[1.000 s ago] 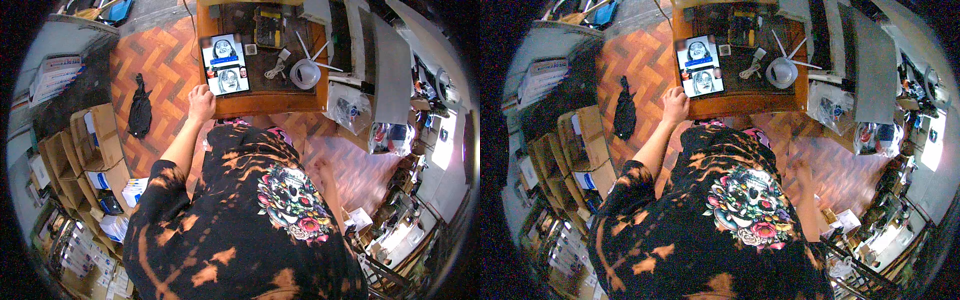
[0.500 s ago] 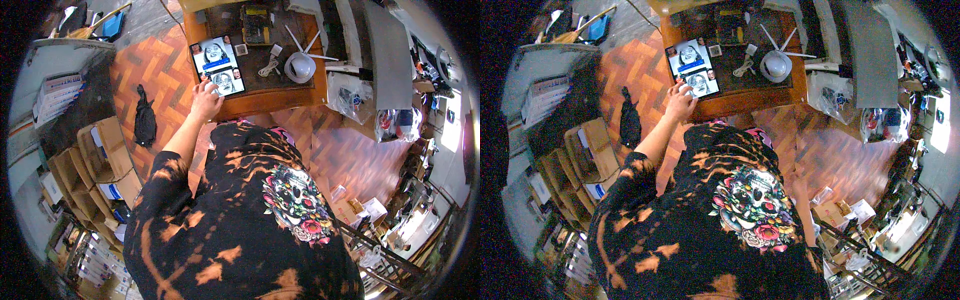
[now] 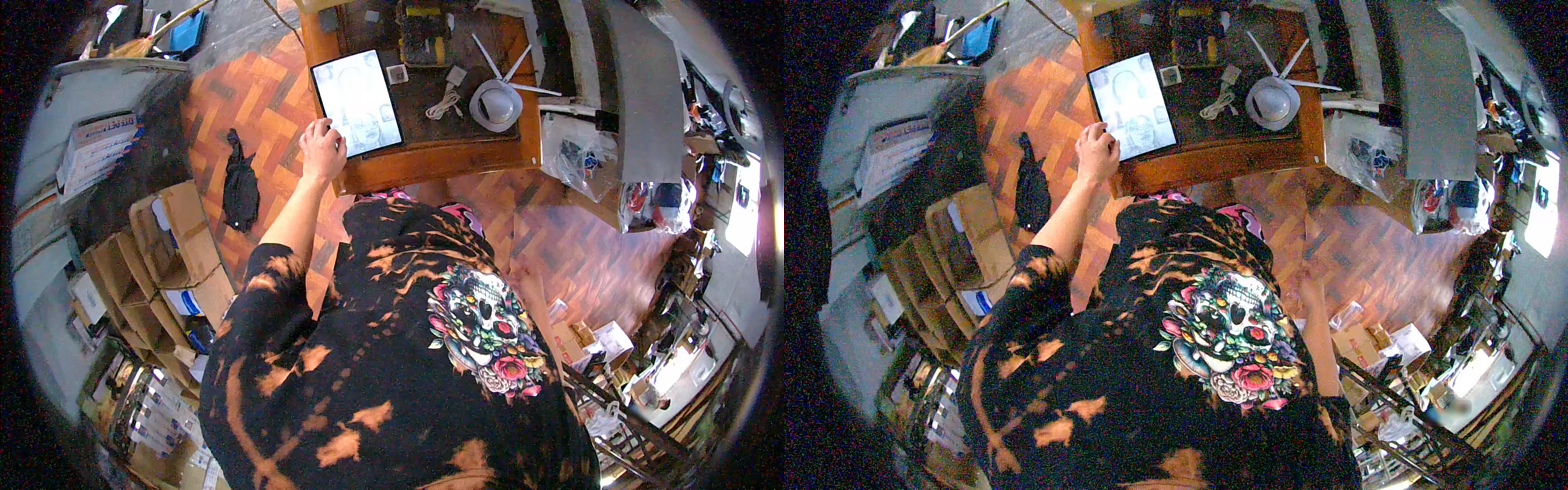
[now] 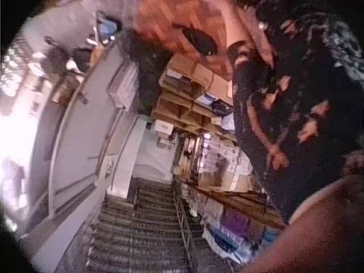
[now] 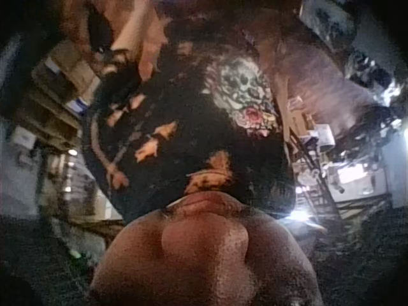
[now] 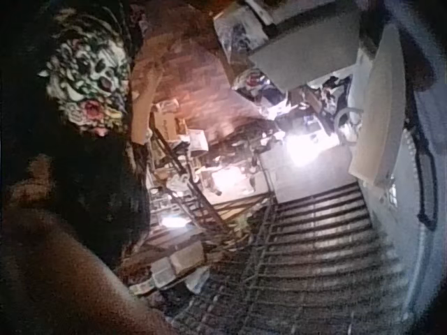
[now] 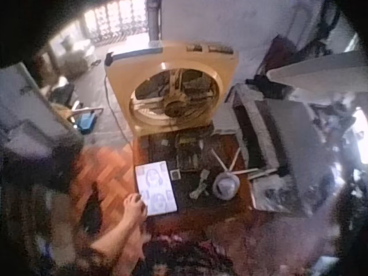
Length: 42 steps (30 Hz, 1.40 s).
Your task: The person unwraps a white wireless device, attaches three antennas, and plugs in a power cable. They then use a tablet to configure the device and walk through a warehouse area.
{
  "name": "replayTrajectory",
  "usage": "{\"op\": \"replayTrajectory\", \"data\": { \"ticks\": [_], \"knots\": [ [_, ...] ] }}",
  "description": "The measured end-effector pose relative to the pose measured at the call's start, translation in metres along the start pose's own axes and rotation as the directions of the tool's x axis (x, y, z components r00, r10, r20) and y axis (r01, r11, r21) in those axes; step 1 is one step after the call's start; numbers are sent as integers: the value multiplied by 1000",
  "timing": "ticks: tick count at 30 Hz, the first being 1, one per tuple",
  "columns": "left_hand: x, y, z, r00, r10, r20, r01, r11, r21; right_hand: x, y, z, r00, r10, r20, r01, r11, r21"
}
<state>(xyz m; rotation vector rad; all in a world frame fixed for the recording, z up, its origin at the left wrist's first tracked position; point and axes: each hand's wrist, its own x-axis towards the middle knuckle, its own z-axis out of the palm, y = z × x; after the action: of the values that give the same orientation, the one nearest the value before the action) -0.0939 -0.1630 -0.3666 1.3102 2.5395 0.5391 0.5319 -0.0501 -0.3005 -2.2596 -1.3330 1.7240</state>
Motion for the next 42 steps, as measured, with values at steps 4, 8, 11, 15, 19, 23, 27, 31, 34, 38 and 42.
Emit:
{"op": "replayTrajectory", "data": {
  "ticks": [4, 8, 11, 15, 19, 23, 27, 31, 34, 38, 42],
  "knots": [
    [-15, 4, 0, 999, 9, -47, -11, 999, -49, 19, -5, -4, 992, -5, 129, 24, 989, -146],
    [-19, 6, -1, 998, 11, -61, -12, 1000, -18, 28, -31, -5, 987, 82, 140, -65, 990, -125],
    [-11, 5, -1, 996, -20, -92, 20, 1000, 7, 23, -61, -1, 987, 131, 90, -122, 988, -91],
    [12, 3, 1, 994, -40, -99, 44, 998, 41, 20, -86, 2, 995, 77, 70, -62, 978, -197],
    [37, 5, 2, 998, -14, -60, 19, 997, 76, 25, -85, -2, 985, 120, 124, -118, 993, -25],
    [54, 9, 1, 1000, -23, 3, 22, 992, 128, 24, -76, -5, 989, 98, 113, -90, 993, -76],
    [58, 4, 2, 996, -60, -69, 66, 994, 82, 14, -74, -6, 991, 106, 79, -93, 983, -159],
    [36, -14, 8, 971, -152, -182, 148, 988, -34, 3, -73, -4, 985, 153, 76, -151, 988, -29],
    [6, -27, 16, 946, -265, -188, 254, 964, -81, 2, -70, -2, 983, 178, 54, -173, 981, -85],
    [-30, -35, 26, 906, -393, -160, 361, 912, -196, 11, -63, -2, 980, 162, 115, -159, 987, -33],
    [-53, -29, 29, 850, -521, -75, 477, 823, -308, 27, -56, -9, 991, 122, 59, -115, 987, -112]
  ]
}}
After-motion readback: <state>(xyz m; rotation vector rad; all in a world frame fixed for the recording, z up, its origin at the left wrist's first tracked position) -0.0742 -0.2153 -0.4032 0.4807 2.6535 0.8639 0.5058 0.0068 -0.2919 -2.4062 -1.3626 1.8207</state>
